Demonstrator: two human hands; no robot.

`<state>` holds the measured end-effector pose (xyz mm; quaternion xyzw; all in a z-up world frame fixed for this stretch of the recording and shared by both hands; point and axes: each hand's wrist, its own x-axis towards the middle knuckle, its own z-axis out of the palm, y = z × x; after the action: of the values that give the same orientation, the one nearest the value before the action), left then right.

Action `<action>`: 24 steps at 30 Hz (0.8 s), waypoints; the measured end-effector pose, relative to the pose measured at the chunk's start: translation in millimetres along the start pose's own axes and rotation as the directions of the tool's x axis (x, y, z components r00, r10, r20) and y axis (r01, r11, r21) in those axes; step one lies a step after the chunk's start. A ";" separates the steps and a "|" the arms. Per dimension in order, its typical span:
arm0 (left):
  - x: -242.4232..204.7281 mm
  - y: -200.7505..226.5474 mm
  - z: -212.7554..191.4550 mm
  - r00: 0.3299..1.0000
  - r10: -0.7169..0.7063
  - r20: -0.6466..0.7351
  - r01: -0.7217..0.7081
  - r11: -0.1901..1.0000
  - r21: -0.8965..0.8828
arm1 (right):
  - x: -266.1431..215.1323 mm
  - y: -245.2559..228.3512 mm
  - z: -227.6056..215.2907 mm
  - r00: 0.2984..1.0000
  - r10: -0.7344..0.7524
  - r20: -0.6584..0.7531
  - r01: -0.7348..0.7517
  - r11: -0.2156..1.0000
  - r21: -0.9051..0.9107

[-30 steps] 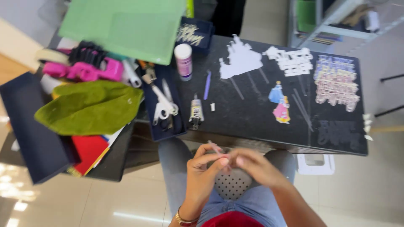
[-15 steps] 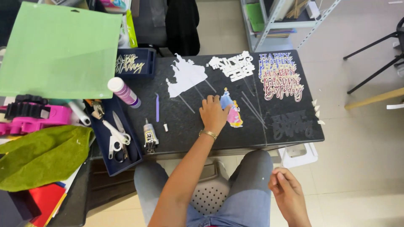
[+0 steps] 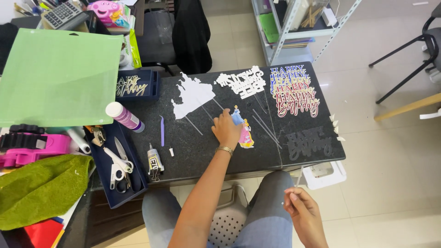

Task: Assembling decorative cake toppers by gluing paper cutouts onto sticks

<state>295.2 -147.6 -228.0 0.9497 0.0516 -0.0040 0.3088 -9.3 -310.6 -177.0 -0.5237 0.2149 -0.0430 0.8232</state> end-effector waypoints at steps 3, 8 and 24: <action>-0.1 -0.4 -0.1 1.000 0.018 -0.014 -0.018 1.000 0.024 | 1.0 2.8 1.3 1.000 -0.010 0.016 0.010 1.000 0.011; -9.1 -0.7 -5.1 0.994 0.083 -0.065 -0.073 0.986 0.152 | 0.6 9.9 -7.7 0.999 -0.019 0.032 0.018 0.999 0.030; 0.4 6.3 -5.4 0.995 0.015 0.100 -0.017 1.000 0.016 | -2.5 -0.6 -22.0 0.999 -0.011 -0.038 0.011 1.000 0.002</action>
<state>296.1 -149.5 -220.0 0.9512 0.0284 -0.0497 0.3032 -20.3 -328.7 -183.6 -0.5231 0.2277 -0.0577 0.8193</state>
